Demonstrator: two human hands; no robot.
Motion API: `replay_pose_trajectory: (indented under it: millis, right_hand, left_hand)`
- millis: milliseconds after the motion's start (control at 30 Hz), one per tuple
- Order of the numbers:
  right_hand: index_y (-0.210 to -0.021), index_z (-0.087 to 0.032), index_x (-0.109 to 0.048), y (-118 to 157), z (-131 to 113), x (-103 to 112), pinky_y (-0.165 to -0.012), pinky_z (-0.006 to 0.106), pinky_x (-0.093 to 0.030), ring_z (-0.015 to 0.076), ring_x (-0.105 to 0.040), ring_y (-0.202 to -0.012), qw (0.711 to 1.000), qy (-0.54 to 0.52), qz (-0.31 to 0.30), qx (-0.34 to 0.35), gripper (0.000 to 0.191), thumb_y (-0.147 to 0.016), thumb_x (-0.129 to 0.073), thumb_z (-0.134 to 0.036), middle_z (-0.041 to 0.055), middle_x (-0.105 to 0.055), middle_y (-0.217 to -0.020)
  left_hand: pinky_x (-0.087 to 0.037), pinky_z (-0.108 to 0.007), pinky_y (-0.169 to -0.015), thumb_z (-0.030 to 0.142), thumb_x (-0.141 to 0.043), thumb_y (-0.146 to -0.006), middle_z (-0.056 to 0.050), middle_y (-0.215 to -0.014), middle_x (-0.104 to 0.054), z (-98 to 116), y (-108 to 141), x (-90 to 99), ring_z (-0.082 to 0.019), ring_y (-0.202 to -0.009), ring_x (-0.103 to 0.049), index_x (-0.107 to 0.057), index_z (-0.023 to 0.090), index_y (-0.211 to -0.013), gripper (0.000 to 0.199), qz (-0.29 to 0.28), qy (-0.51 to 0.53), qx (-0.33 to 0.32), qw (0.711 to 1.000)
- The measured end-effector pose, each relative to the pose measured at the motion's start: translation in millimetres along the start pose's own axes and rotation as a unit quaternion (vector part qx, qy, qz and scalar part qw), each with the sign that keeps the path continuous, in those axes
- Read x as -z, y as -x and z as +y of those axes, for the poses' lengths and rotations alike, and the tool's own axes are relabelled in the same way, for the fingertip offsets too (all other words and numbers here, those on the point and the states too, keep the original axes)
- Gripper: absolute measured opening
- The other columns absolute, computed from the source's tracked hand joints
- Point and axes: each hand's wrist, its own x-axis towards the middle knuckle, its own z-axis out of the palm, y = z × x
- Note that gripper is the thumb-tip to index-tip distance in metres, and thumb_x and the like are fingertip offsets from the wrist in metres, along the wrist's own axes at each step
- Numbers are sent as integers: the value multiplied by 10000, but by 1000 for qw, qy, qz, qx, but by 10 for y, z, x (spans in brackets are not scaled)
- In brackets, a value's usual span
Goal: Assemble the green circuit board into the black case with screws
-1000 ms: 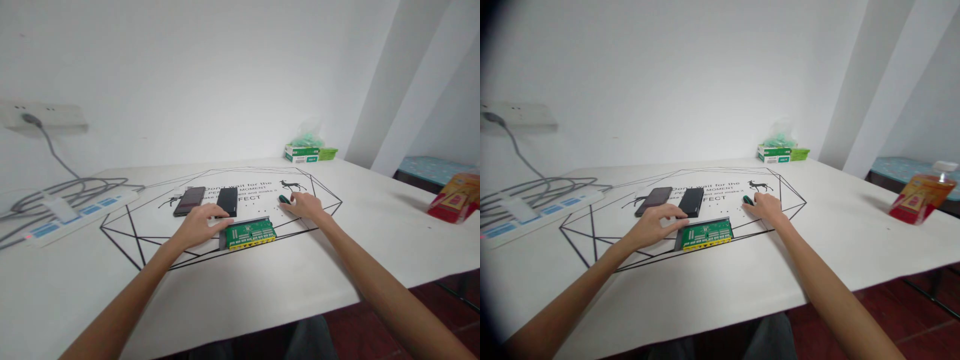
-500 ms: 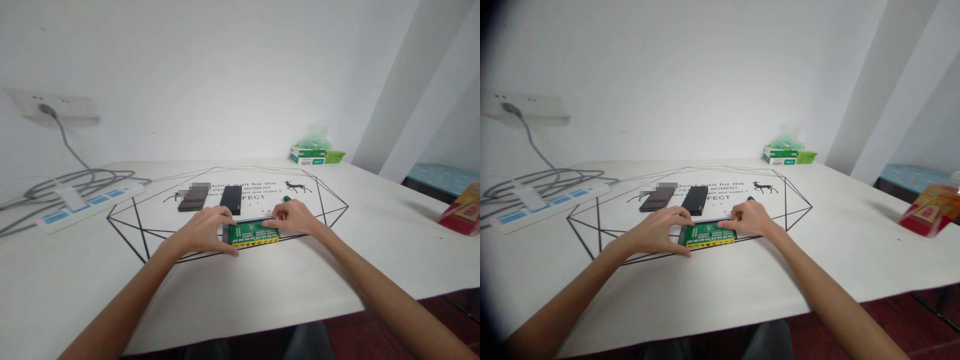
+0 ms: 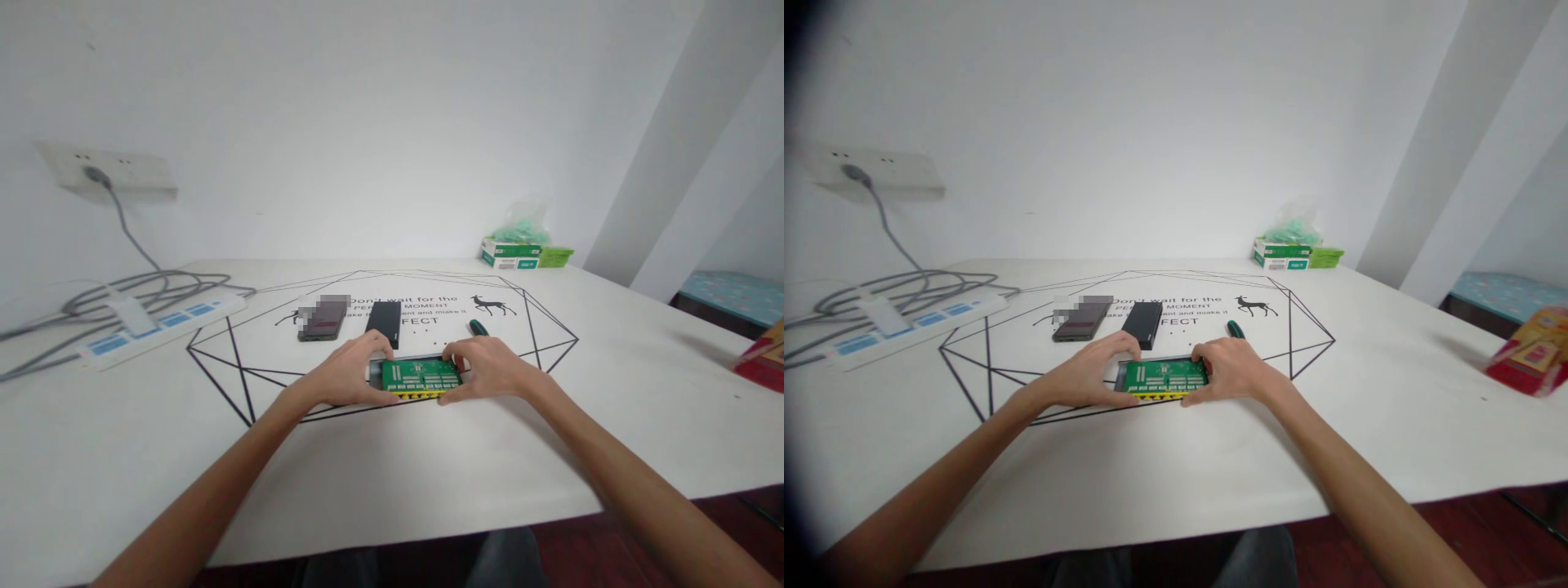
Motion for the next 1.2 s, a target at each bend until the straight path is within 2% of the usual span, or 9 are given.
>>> replay_pose_trajectory:
  millis: [167, 367, 467, 600, 700, 800, 967, 1067, 1200]
  right_hand:
    - [-864, -191, -647, 15, -28, 18, -564, 267, -304, 170, -556, -665, 999, -12, 34, 4, 514, -616, -726, -635, 21, -657, -790]
    - [-964, -189, -570, -25, -1, 46, -633, 264, -382, 141, -577, -679, 985, -58, 162, 20, 504, -670, -716, -573, 31, -625, -940]
    - [-1081, -196, -560, -169, -3, 44, -649, 265, -396, 149, -593, -689, 972, -47, 229, 27, 529, -721, -679, -565, 38, -649, -955]
    - [-1233, -192, -534, -412, -30, 22, -628, 267, -398, 175, -611, -779, 960, 7, 279, 36, 599, -804, -579, -608, 87, -630, -1106]
    - [-1271, -181, -520, -483, -32, -46, -620, 270, -405, 193, -613, -824, 957, 21, 287, 27, 617, -831, -543, -613, 102, -619, -1127]
    - [-1261, -159, -529, -430, 6, -129, -646, 277, -420, 206, -612, -844, 958, 22, 286, 17, 617, -842, -532, -611, 116, -623, -1097]
    - [-1253, -174, -538, -337, 78, -183, -638, 268, -421, 188, -608, -790, 954, 12, 297, -25, 617, -830, -544, -622, 106, -630, -1065]
    - [-1256, -161, -536, -340, 65, -175, -630, 265, -420, 184, -610, -783, 951, 7, 307, -17, 619, -834, -547, -614, 103, -635, -1051]
    - [-1244, -159, -550, -338, 15, -160, -626, 263, -426, 172, -609, -756, 948, 2, 317, -5, 613, -834, -552, -614, 107, -636, -1051]
  left_hand:
    - [-463, -345, -840, 442, -730, -644, -57, -1073, -591, -7, -14, 57, -221, -968, -565, -579, 199, -1019, 471, 34, 38, -13, 999]
    - [-464, -374, -873, 393, -716, -683, -64, -1065, -617, -37, -8, 147, -226, -979, -577, -567, 194, -1043, 438, 85, 28, -27, 996]
    - [-469, -386, -870, 346, -691, -712, -73, -1091, -617, -54, -1, 187, -241, -990, -581, -540, 196, -1082, 427, 155, -27, -21, 987]
    - [-482, -370, -852, 284, -652, -749, -85, -1112, -615, -98, 14, 222, -249, -1006, -593, -514, 196, -1136, 420, 261, -77, -4, 962]
    - [-487, -369, -861, 248, -630, -769, -84, -1127, -621, -125, 22, 195, -248, -1033, -596, -514, 198, -1159, 410, 283, -99, -5, 954]
    - [-480, -382, -911, 248, -622, -808, -100, -1198, -620, -113, 7, 100, -256, -1110, -583, -518, 190, -1209, 418, 286, -117, -22, 951]
    - [-444, -402, -1011, 255, -574, -874, -119, -1314, -591, -33, -39, -52, -252, -1210, -552, -492, 190, -1316, 454, 334, -131, -41, 933]
    - [-441, -402, -1027, 254, -572, -876, -119, -1338, -584, -21, -36, -60, -248, -1230, -548, -473, 191, -1353, 490, 343, -130, -39, 930]
    - [-490, -391, -976, 293, -642, -839, -105, -1313, -612, -101, -19, -34, -246, -1161, -604, -473, 200, -1372, 567, 343, -80, -22, 936]
